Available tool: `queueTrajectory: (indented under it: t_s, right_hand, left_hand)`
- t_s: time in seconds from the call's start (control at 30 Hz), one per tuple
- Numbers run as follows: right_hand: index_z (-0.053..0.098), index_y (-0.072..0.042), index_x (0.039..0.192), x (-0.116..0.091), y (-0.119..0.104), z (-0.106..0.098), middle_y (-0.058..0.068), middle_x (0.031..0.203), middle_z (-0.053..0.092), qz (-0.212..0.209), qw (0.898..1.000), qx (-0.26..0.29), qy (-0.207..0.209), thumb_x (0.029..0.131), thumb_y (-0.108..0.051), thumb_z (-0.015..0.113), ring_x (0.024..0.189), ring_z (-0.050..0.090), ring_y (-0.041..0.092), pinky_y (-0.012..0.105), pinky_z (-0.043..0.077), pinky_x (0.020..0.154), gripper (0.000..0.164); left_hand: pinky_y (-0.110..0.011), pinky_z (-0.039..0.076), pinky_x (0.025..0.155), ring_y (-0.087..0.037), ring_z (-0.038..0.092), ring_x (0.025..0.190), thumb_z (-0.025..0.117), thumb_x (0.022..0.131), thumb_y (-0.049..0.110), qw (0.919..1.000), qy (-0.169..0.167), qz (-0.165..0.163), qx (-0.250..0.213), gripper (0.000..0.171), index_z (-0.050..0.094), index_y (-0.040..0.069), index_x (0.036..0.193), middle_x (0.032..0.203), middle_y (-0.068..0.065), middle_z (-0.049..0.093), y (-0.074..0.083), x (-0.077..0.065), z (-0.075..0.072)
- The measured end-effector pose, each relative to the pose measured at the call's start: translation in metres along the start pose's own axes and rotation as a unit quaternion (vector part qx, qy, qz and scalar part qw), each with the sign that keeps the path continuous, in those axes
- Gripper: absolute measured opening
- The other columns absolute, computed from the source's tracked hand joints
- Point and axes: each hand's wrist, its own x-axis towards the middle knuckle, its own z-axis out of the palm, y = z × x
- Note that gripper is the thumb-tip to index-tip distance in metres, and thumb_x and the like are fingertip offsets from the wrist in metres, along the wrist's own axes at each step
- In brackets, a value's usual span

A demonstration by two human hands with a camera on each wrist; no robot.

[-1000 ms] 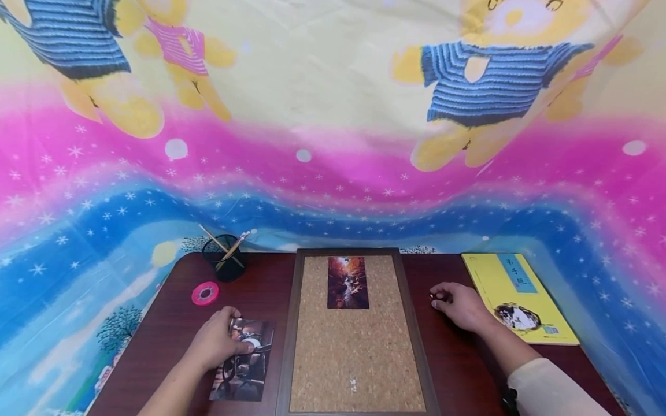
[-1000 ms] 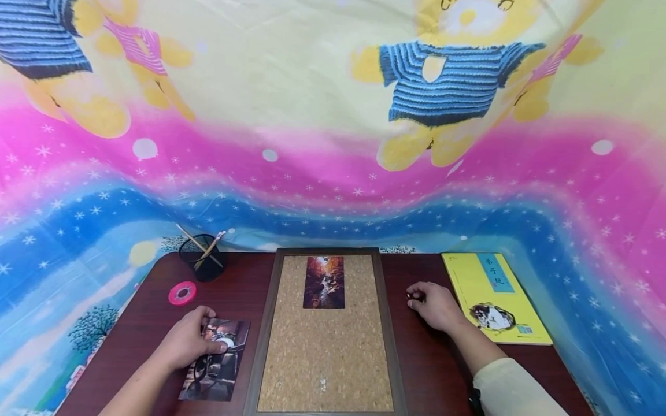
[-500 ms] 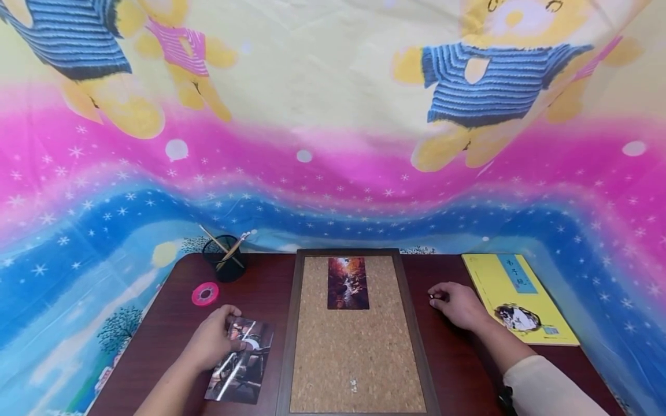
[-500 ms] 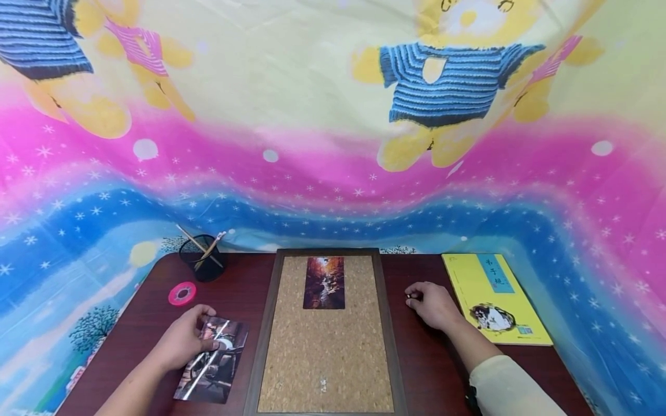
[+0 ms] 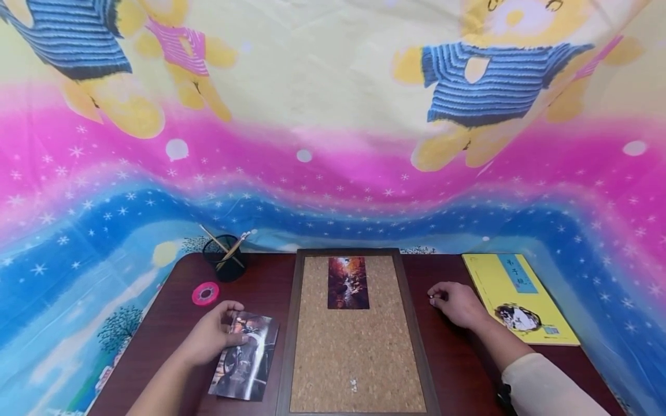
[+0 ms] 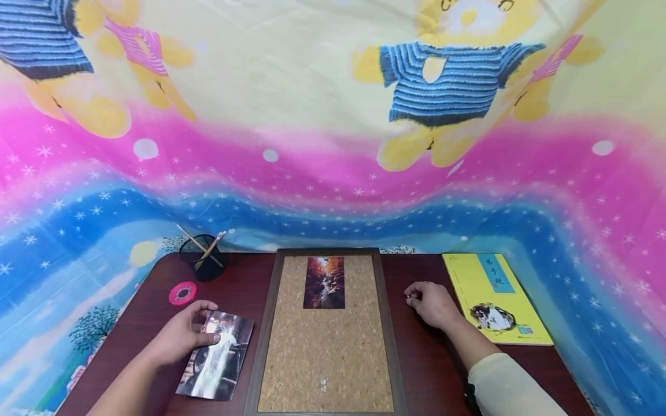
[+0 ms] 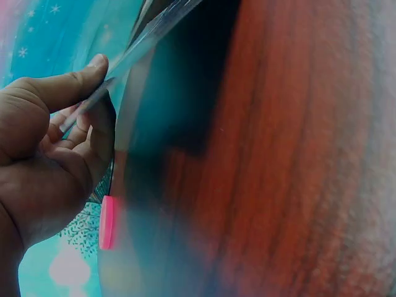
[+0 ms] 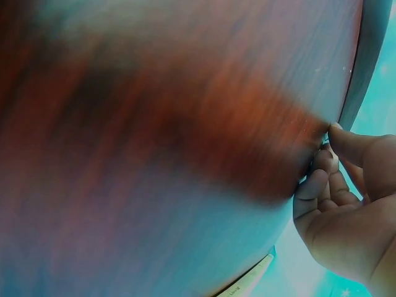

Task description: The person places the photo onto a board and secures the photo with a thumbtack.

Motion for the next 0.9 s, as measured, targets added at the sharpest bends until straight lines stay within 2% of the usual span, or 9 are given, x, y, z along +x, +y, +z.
queueTrajectory:
  t_s: [0.13, 0.33, 0.47, 0.73, 0.9]
  right_hand:
    - [0.076, -0.013, 0.103, 0.001, 0.0, -0.001, -0.004, 0.09, 0.07, 0.004, 1.0, 0.002, -0.004, 0.097, -0.011, 0.072, 0.078, 0.061, 0.012, 0.036, 0.049, 0.07, 0.008]
    - [0.076, -0.014, 0.1, 0.0, 0.0, -0.001, -0.003, 0.092, 0.072, 0.005, 1.0, 0.006, -0.009, 0.097, -0.01, 0.071, 0.077, 0.061, 0.012, 0.035, 0.05, 0.069, 0.007]
    - [0.075, -0.015, 0.099, 0.0, 0.001, -0.001, -0.002, 0.094, 0.072, 0.01, 1.0, 0.006, -0.011, 0.098, -0.011, 0.07, 0.079, 0.062, 0.013, 0.036, 0.05, 0.07, 0.007]
    - [0.075, -0.018, 0.099, -0.001, 0.001, -0.002, -0.003, 0.094, 0.071, 0.017, 1.0, 0.011, -0.014, 0.098, -0.011, 0.07, 0.082, 0.062, 0.014, 0.038, 0.051, 0.072, 0.009]
    - [0.075, -0.016, 0.099, -0.003, -0.004, -0.004, -0.002, 0.096, 0.071, 0.007, 1.0, 0.013, -0.008, 0.098, -0.012, 0.071, 0.083, 0.062, 0.015, 0.039, 0.051, 0.072, 0.006]
  left_hand:
    - [-0.044, 0.061, 0.07, -0.028, 0.07, 0.091, 0.085, 0.081, 0.001, 0.9988, -0.019, 0.001, -0.046, 0.071, 0.044, 0.0, 0.139, 0.122, -0.021, 0.05, 0.004, 0.0, -0.001]
    - [-0.039, 0.06, 0.07, -0.027, 0.068, 0.091, 0.087, 0.08, 0.003, 0.9983, -0.018, 0.026, -0.049, 0.072, 0.046, -0.002, 0.139, 0.122, -0.021, 0.051, 0.008, 0.003, 0.001]
    - [-0.039, 0.06, 0.072, -0.027, 0.068, 0.09, 0.088, 0.08, 0.004, 0.997, -0.028, 0.028, -0.066, 0.074, 0.045, -0.001, 0.14, 0.123, -0.02, 0.052, 0.012, 0.006, 0.004]
    - [-0.041, 0.061, 0.073, -0.028, 0.07, 0.091, 0.088, 0.08, 0.007, 0.9957, -0.046, 0.038, -0.071, 0.076, 0.043, -0.001, 0.141, 0.124, -0.021, 0.052, 0.02, 0.01, 0.014]
    - [-0.043, 0.061, 0.073, -0.028, 0.071, 0.091, 0.088, 0.081, 0.007, 0.9941, -0.057, 0.039, -0.084, 0.075, 0.043, 0.0, 0.141, 0.124, -0.021, 0.052, 0.024, 0.014, 0.02]
